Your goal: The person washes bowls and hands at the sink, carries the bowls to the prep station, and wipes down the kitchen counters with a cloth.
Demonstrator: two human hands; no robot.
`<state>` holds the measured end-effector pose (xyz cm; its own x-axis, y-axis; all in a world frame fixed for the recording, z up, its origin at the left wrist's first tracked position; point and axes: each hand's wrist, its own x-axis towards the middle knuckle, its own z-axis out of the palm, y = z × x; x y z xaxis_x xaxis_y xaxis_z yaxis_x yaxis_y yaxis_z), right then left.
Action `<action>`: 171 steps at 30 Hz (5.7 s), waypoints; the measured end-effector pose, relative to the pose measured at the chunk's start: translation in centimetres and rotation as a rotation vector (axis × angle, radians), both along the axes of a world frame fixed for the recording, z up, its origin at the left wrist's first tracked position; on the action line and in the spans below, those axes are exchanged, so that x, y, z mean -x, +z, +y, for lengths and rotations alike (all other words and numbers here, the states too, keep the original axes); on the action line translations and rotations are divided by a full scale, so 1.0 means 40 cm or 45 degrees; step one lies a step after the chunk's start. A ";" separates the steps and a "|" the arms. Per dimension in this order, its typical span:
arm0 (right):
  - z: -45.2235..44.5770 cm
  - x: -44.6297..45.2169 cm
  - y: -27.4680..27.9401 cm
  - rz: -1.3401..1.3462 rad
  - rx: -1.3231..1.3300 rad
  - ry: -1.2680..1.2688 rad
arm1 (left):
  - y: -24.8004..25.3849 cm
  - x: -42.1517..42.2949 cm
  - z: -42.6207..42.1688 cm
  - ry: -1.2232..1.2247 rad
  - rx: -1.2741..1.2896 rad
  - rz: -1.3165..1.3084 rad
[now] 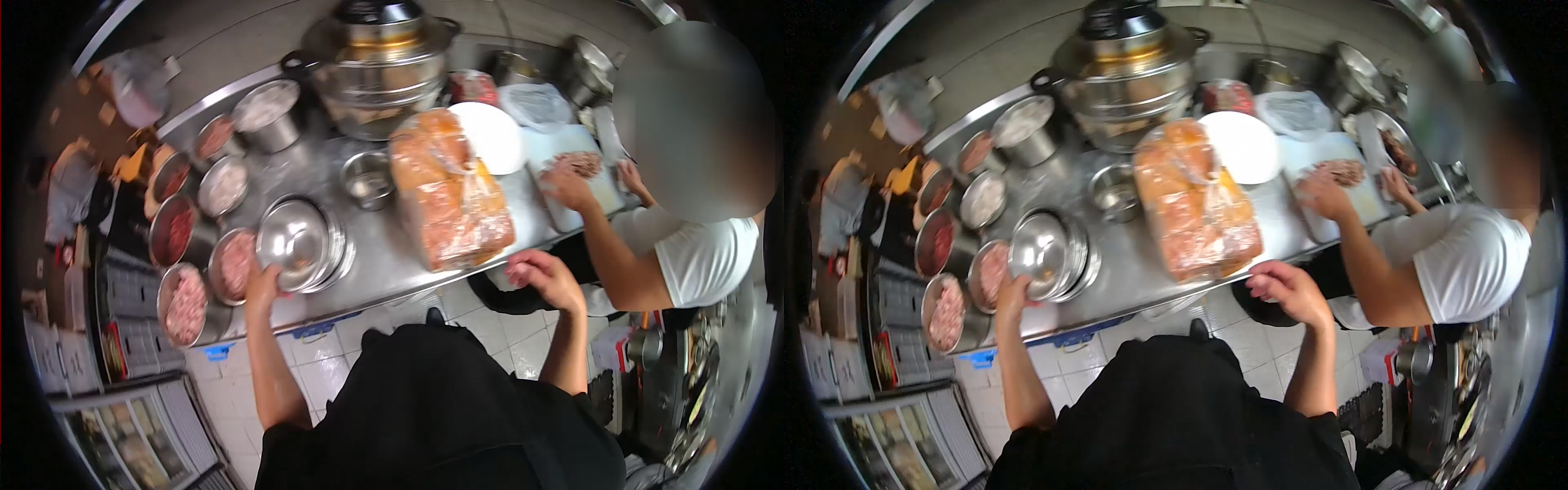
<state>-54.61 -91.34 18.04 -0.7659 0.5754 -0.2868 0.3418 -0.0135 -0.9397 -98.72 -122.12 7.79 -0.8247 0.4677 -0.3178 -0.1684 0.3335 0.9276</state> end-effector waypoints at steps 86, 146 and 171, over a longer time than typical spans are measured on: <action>1.871 0.030 -0.373 -1.350 -0.933 -0.697 | -0.369 -0.754 -0.188 0.185 1.534 0.380; -0.062 1.214 0.090 -0.305 -1.502 1.592 | -0.193 -0.281 -0.660 1.166 0.113 0.430; -0.139 1.452 -0.348 -0.372 -1.627 0.981 | 0.070 0.267 -0.821 0.902 -0.065 0.762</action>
<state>-112.68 -96.90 4.14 -0.9927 0.0461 -0.1112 0.0555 0.9950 -0.0825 -109.40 -154.98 10.58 -0.9434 -0.2063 0.2598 0.1940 0.2922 0.9365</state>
